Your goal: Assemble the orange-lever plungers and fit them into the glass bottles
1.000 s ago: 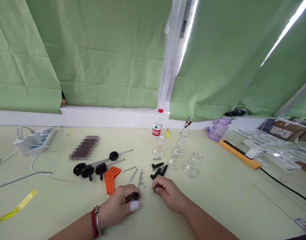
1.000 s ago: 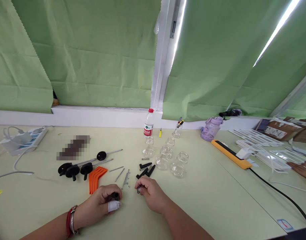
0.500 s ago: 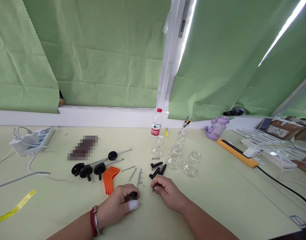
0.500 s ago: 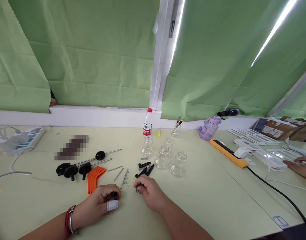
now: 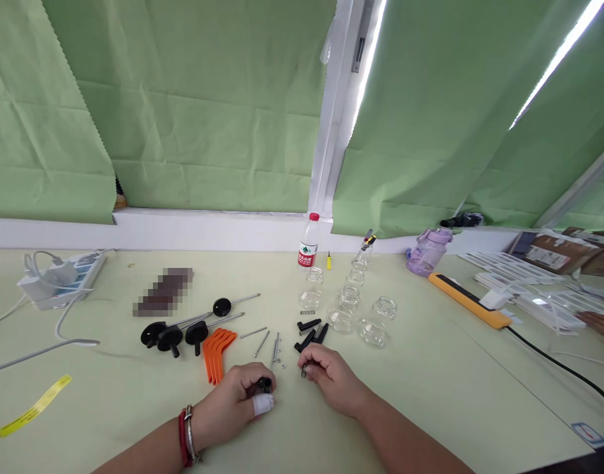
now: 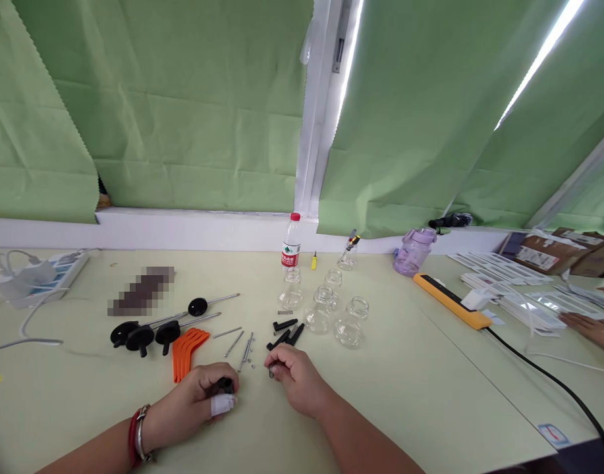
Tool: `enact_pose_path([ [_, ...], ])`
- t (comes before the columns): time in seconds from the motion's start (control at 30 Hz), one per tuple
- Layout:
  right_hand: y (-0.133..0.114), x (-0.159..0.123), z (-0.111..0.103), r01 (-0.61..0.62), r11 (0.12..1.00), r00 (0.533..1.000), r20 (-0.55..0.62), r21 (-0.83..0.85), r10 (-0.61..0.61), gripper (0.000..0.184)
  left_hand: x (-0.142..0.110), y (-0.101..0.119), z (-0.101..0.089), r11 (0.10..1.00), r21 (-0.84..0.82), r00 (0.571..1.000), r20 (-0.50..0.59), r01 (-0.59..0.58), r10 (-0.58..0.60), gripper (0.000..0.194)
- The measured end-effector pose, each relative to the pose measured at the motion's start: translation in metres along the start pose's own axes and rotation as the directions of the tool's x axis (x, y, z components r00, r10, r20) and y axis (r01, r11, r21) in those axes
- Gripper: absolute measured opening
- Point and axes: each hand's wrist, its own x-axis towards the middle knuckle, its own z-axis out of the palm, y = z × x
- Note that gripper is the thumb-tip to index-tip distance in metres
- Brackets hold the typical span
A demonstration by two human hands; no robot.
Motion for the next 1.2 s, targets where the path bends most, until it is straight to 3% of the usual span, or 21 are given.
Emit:
enact_pose_path([
  [0.37,-0.0003,0.0013,0.0007,0.031,0.999,0.998,-0.051,-0.030,-0.032,0.014,-0.0001,0.0011,-0.0001,1.000,0.017,1.000,-0.009,0.005,-0.005,0.010],
  [0.57,0.0004,-0.0005,-0.0045,-0.063,0.988,0.992,-0.122,-0.143,0.046,0.013,0.0004,-0.0006,0.0001,1.000,-0.005,1.000,-0.006,0.011,-0.011,0.011],
  [0.77,0.0040,-0.0010,-0.0051,-0.071,0.943,0.995,-0.094,-0.327,0.043,0.008,0.0011,0.0017,-0.0002,1.000,0.013,1.000,-0.015,0.000,0.000,0.009],
  [1.03,-0.0004,-0.0026,-0.0051,-0.004,0.962,0.999,-0.037,-0.272,-0.007,0.012,0.0011,0.0014,-0.0002,1.000,-0.003,1.000,-0.001,0.011,-0.011,0.008],
  [1.2,-0.0016,-0.0026,-0.0017,0.011,0.945,0.999,-0.026,-0.326,-0.021,0.010,-0.0001,-0.0007,0.0009,1.000,-0.026,1.000,-0.002,0.007,-0.007,0.007],
])
